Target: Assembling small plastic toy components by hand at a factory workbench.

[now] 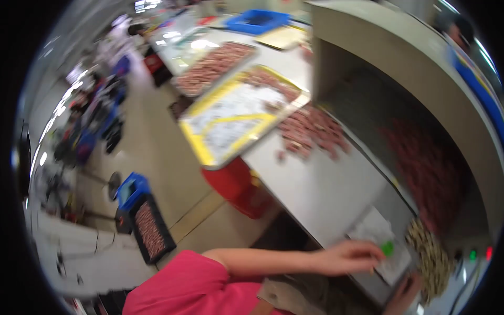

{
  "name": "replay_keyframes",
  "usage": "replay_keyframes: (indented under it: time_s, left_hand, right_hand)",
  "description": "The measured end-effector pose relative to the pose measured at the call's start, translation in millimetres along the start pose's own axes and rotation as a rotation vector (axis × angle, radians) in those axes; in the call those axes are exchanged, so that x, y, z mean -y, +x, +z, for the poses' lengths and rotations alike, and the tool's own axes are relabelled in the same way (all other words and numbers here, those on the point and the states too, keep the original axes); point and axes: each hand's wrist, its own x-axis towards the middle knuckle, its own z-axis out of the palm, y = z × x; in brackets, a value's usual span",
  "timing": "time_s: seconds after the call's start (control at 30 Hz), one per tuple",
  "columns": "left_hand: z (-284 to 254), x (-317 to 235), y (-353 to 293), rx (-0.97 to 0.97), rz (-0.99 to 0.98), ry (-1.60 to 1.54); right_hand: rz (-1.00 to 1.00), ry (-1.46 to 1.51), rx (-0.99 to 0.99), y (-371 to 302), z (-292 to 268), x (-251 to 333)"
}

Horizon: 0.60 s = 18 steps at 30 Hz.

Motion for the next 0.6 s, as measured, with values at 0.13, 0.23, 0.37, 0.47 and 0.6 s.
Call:
replay_keyframes:
  time_s: [0.13,0.23,0.37,0.47,0.6]
  left_hand:
    - [-3,-15,9,-0.112,-0.276,-0.002]
    - [-3,-10,17,-0.182,-0.270,0.044]
    - [14,2,29,-0.152,-0.257,-0.010]
    - [18,6,30,-0.102,-0.283,-0.020]
    - [14,5,29,-0.085,-0.246,-0.044]
  right_hand:
    - [0.052,0.177,0.167,33,-9,47]
    - [0.103,0.271,0.136,49,-9,50]
    - [0.168,0.274,0.059,38,-27,30]
    - [0.175,0.299,0.036,33,-33,25]
    - [0.211,0.344,0.062,37,-36,32]
